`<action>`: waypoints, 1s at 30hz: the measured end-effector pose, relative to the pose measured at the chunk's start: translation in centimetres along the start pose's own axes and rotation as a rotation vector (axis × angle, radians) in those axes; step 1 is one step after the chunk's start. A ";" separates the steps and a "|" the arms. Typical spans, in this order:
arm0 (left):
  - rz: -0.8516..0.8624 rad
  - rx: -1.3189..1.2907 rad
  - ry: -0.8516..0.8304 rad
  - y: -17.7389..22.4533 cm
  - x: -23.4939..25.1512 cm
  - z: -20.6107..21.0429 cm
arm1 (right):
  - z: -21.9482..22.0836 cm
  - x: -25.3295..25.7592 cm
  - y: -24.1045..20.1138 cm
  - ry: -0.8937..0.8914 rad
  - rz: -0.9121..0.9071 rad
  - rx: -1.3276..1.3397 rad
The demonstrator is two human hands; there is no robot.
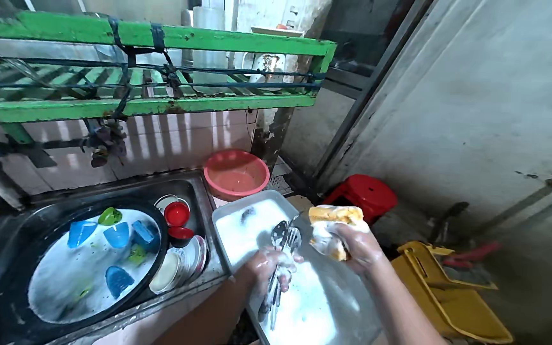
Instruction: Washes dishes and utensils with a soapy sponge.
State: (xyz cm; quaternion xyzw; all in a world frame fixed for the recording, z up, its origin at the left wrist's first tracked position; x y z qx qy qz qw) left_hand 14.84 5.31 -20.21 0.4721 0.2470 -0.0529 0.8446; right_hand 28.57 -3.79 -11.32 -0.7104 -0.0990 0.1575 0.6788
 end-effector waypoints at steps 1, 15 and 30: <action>-0.003 -0.003 -0.074 -0.1 0.0 0.5 | 0.2 0.3 -0.1 -0.078 0.015 -0.013; 0.090 0.073 -0.181 -0.1 0.1 1.3 | -1.4 -0.6 -13.1 0.106 -0.592 0.159; 0.125 -0.038 0.322 1.2 0.9 -3.3 | 2.3 -0.1 2.5 0.016 -0.020 -0.279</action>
Point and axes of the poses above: each hand's wrist, its own x-axis towards the middle knuckle, its own z-axis out of the palm, y = z × x, the point moved 10 cm from there along x, towards the middle knuckle, and after that the axes turned 8 degrees about y, right-handed, at the moved point
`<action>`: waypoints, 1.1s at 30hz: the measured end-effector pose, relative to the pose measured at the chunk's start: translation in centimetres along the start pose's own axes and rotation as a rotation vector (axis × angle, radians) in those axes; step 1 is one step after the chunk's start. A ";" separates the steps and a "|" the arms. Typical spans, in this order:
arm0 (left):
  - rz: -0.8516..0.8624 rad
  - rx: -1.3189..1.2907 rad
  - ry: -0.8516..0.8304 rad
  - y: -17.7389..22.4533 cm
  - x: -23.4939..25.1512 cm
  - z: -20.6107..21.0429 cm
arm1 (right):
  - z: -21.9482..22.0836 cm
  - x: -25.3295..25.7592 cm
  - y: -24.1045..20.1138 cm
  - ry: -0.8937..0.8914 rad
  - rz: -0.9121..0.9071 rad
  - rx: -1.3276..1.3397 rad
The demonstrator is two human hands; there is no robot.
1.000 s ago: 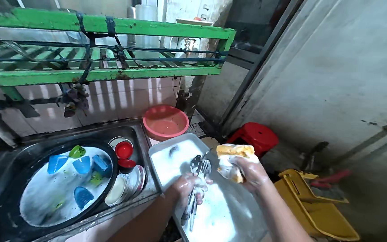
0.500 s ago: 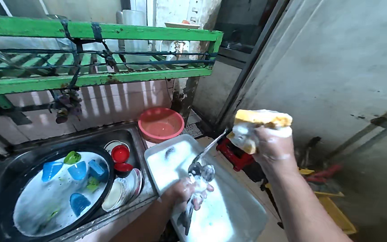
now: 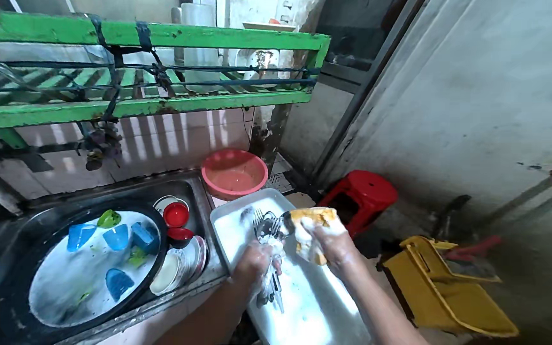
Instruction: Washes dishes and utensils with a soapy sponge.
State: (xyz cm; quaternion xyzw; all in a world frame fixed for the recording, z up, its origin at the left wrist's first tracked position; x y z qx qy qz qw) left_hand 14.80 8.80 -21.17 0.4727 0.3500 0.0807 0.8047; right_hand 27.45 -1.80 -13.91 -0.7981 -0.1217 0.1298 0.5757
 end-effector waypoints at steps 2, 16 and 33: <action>-0.014 0.025 -0.001 0.2 -0.4 0.2 | 1.7 -1.0 0.0 -0.104 -0.015 -0.251; 0.001 0.036 0.010 -0.3 0.1 -0.3 | 2.7 0.6 -1.6 -0.040 -0.313 -0.540; 0.008 0.007 -0.021 -0.2 -0.4 0.7 | -1.1 0.7 -0.7 0.229 -0.050 0.553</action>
Point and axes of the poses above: each hand's wrist, its own x-axis towards the middle knuckle, its own z-axis out of the palm, y = z × x, the point moved 10 cm from there along x, towards the middle knuckle, and after that the axes turned 8 degrees about y, right-handed, at the moved point
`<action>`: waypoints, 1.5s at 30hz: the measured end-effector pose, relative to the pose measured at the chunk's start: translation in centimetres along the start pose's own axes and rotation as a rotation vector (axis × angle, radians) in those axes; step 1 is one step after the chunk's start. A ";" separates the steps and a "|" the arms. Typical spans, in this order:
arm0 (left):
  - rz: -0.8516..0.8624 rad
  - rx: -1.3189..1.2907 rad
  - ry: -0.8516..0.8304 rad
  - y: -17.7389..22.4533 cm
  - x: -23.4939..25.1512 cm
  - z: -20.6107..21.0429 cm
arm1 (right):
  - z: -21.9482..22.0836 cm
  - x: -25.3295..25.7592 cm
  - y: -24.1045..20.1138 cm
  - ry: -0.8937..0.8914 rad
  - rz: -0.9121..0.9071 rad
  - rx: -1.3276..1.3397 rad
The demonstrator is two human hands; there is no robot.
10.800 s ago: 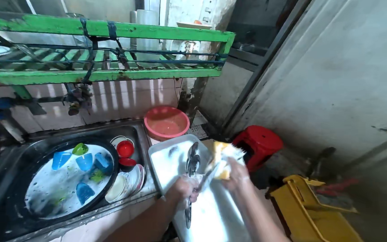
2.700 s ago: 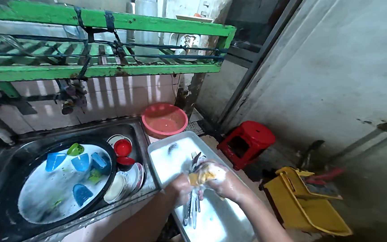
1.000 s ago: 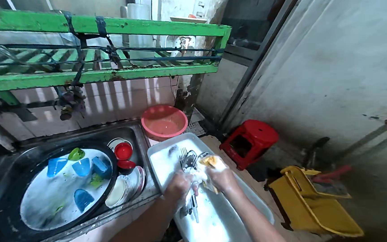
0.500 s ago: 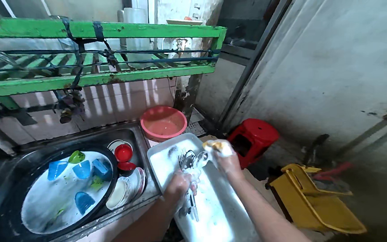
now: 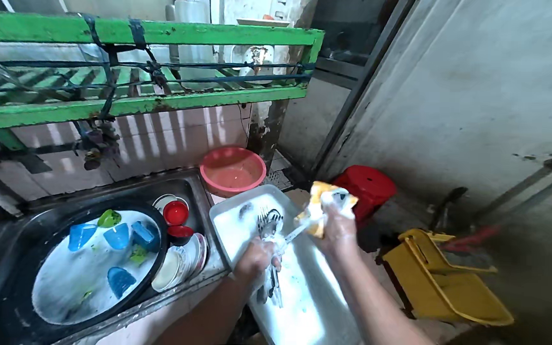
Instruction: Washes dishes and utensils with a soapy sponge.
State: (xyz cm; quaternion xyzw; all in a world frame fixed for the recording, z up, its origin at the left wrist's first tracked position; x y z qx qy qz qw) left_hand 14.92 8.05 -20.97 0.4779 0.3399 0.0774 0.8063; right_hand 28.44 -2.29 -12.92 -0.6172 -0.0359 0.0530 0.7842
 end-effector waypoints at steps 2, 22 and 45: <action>0.017 0.017 0.043 0.2 -0.1 -0.6 | 1.5 -3.2 2.8 -0.033 0.073 -0.179; -0.048 -0.112 0.158 0.3 0.8 -2.0 | -1.7 -4.5 5.6 -0.743 0.284 -1.114; 0.053 0.055 0.023 1.1 0.6 -0.9 | -0.9 -1.7 1.2 -0.165 0.171 -0.169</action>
Point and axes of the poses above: each hand's wrist, its own x-axis towards the middle knuckle, its own z-axis out of the palm, y = z × x, the point moved 10 cm from there along x, towards the middle knuckle, and after that the axes turned 8 degrees about y, right-handed, at the moved point
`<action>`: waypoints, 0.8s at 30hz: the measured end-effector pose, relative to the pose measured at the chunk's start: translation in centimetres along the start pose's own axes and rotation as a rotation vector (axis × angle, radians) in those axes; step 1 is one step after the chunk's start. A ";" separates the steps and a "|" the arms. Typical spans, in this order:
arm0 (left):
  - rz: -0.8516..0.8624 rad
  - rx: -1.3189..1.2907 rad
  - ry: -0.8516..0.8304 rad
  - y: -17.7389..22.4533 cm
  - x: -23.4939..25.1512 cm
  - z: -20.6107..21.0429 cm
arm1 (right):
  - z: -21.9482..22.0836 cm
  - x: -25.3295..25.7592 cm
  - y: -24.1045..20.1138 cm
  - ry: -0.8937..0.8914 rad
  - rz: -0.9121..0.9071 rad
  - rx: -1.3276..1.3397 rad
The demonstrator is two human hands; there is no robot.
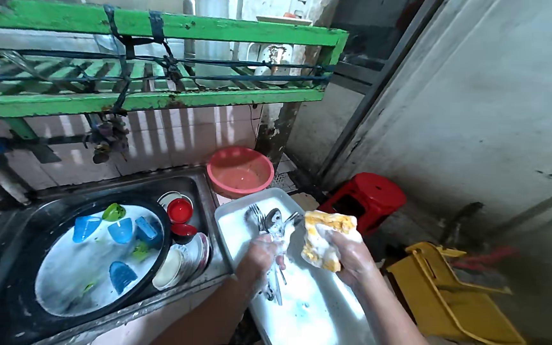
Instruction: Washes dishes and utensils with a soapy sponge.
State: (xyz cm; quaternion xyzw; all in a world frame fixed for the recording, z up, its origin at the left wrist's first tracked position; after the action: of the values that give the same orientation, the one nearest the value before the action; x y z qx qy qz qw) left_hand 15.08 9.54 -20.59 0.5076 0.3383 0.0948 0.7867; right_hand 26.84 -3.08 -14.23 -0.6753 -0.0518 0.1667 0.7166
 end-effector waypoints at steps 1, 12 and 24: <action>-0.002 -0.005 0.008 0.0 0.0 0.0 | 0.3 -0.4 0.4 -0.028 0.006 -0.058; -0.031 -0.131 0.051 -0.2 -0.3 -0.3 | 2.2 -0.2 1.1 0.017 -0.050 -0.359; -0.052 0.172 0.094 -0.7 -0.1 -0.3 | 4.5 2.7 -0.3 -0.051 -0.162 -0.785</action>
State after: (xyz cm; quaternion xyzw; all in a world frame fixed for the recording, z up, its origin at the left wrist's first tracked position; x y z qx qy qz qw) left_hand 14.72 9.38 -21.19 0.5592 0.3949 0.0684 0.7257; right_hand 28.05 2.01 -13.98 -0.8872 -0.1825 0.0939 0.4133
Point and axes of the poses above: each hand's wrist, its own x-axis towards the middle knuckle, its own z-axis out of the palm, y = z × x, the point moved 10 cm from there along x, towards the middle knuckle, and after that the axes turned 8 degrees about y, right-handed, at the moved point
